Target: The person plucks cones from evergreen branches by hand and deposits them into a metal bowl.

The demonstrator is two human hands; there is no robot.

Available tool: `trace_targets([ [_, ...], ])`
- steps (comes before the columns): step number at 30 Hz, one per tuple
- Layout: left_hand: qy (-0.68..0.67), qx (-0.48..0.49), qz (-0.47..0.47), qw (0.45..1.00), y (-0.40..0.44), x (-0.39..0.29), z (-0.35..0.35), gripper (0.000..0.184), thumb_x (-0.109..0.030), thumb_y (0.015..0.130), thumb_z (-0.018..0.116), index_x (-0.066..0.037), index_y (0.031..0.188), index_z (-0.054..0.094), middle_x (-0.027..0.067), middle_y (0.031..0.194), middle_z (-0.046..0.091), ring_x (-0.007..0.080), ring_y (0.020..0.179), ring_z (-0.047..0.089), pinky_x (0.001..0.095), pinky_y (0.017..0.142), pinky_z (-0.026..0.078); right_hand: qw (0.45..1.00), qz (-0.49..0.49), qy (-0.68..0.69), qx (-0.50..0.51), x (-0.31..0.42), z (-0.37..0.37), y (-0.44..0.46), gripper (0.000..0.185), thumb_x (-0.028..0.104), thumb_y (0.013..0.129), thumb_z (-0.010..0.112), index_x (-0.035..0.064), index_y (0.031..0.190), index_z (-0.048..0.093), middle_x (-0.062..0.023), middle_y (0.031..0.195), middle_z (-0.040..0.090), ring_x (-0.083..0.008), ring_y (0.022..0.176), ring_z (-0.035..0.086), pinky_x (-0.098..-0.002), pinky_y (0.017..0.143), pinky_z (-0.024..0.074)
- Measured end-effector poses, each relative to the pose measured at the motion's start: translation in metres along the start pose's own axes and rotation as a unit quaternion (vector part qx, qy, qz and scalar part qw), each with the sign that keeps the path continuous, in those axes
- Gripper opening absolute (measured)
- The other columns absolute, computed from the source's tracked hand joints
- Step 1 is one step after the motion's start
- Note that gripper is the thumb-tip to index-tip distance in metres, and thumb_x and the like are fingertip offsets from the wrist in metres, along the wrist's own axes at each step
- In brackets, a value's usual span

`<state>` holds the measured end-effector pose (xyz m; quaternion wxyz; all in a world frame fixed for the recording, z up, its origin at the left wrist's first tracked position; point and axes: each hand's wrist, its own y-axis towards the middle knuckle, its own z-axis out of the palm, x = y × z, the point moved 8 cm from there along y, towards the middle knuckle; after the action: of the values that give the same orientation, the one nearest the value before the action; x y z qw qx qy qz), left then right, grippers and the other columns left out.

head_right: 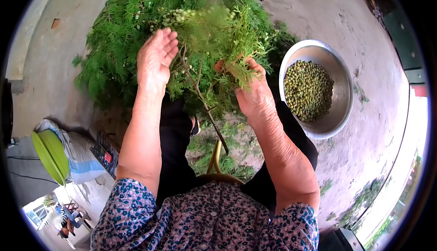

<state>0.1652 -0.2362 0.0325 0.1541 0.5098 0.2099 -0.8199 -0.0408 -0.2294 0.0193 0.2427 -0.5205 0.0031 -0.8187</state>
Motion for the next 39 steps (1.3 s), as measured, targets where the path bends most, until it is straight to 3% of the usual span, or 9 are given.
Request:
trace_targets([
  [6,0.057,-0.067,-0.122,0.989,0.001,0.048,-0.017,0.016,-0.003,0.082,0.051,0.0,0.097,0.055,0.0082,0.086,0.061,0.014,0.076,0.058,0.0262,0.068,0.048,0.998,-0.012,0.068,0.004,-0.001,0.005,0.003,0.024,0.013,0.081,0.055,0.0035,0.103,0.055,-0.007,0.094,0.06,-0.018,0.089,0.056,-0.0321,0.081,0.0425],
  [14,0.167,0.021,-0.076,0.983,0.01,0.07,-0.018,0.027,-0.017,0.075,0.059,-0.002,0.097,0.059,0.0084,0.095,0.061,0.018,0.088,0.054,0.0332,0.082,0.036,0.994,-0.029,0.101,0.043,0.001,0.008,0.0,0.036,0.022,0.079,0.062,-0.0003,0.106,0.053,-0.0115,0.1,0.058,-0.0218,0.093,0.056,-0.0355,0.088,0.0426],
  [15,0.212,0.045,-0.111,0.97,0.01,0.071,-0.013,0.03,-0.018,0.074,0.06,-0.004,0.1,0.059,0.0093,0.098,0.061,0.0193,0.093,0.052,0.0367,0.085,0.033,0.989,-0.017,0.14,0.053,0.007,0.014,-0.004,0.025,0.011,0.077,0.062,0.0017,0.1,0.058,-0.0095,0.095,0.062,-0.0172,0.088,0.058,-0.0304,0.084,0.0426],
  [20,0.263,0.068,-0.183,0.945,0.004,0.088,-0.003,0.031,-0.017,0.075,0.06,-0.001,0.102,0.058,0.005,0.088,0.061,0.0152,0.083,0.055,0.0337,0.081,0.035,0.99,0.018,0.133,0.031,0.006,0.007,0.002,0.036,0.018,0.082,0.055,-0.0044,0.109,0.05,-0.015,0.102,0.058,-0.0246,0.097,0.055,-0.0369,0.089,0.0421],
  [26,0.136,0.152,-0.114,0.972,0.001,0.065,0.025,0.023,-0.013,0.081,0.057,-0.001,0.101,0.058,0.0051,0.078,0.061,0.0113,0.068,0.056,0.0248,0.067,0.044,0.992,-0.01,0.102,-0.078,0.011,-0.022,0.007,0.031,0.011,0.082,0.057,-0.0026,0.11,0.05,-0.0142,0.1,0.059,-0.0242,0.097,0.055,-0.0365,0.085,0.044],
  [28,0.134,0.143,-0.1,0.976,0.0,0.061,0.025,0.021,-0.013,0.083,0.056,-0.001,0.1,0.059,0.0056,0.078,0.061,0.0119,0.068,0.057,0.0253,0.066,0.046,0.964,0.032,0.097,-0.243,0.012,-0.04,-0.005,0.023,0.01,0.082,0.059,-0.0009,0.102,0.053,-0.0127,0.09,0.059,-0.0249,0.085,0.058,-0.0382,0.078,0.048],
  [31,0.107,0.106,-0.08,0.985,0.005,0.054,0.018,0.02,-0.013,0.084,0.054,-0.001,0.099,0.059,0.006,0.079,0.061,0.0129,0.067,0.057,0.0257,0.066,0.048,0.984,0.058,0.119,-0.118,0.016,-0.029,0.002,0.046,0.012,0.081,0.062,-0.0002,0.118,0.037,-0.0105,0.106,0.051,-0.0231,0.083,0.057,-0.0403,0.072,0.0505],
  [34,0.06,0.084,-0.075,0.992,0.005,0.046,0.018,0.016,-0.009,0.083,0.055,0.001,0.095,0.06,0.0068,0.076,0.063,0.0111,0.061,0.057,0.0228,0.057,0.048,0.977,0.064,0.196,-0.048,0.02,-0.02,0.004,0.037,0.021,0.085,0.056,-0.0038,0.11,0.046,-0.0111,0.098,0.056,-0.0234,0.078,0.058,-0.042,0.074,0.0517],
  [39,0.029,0.078,-0.029,0.996,0.003,0.036,0.02,0.014,-0.009,0.083,0.055,0.001,0.091,0.061,0.0052,0.074,0.061,0.0108,0.061,0.055,0.0227,0.055,0.046,0.984,0.022,0.171,0.048,0.029,-0.017,0.01,0.022,0.007,0.088,0.047,-0.0027,0.107,0.051,-0.0103,0.098,0.059,-0.0195,0.081,0.059,-0.0401,0.08,0.0489],
])
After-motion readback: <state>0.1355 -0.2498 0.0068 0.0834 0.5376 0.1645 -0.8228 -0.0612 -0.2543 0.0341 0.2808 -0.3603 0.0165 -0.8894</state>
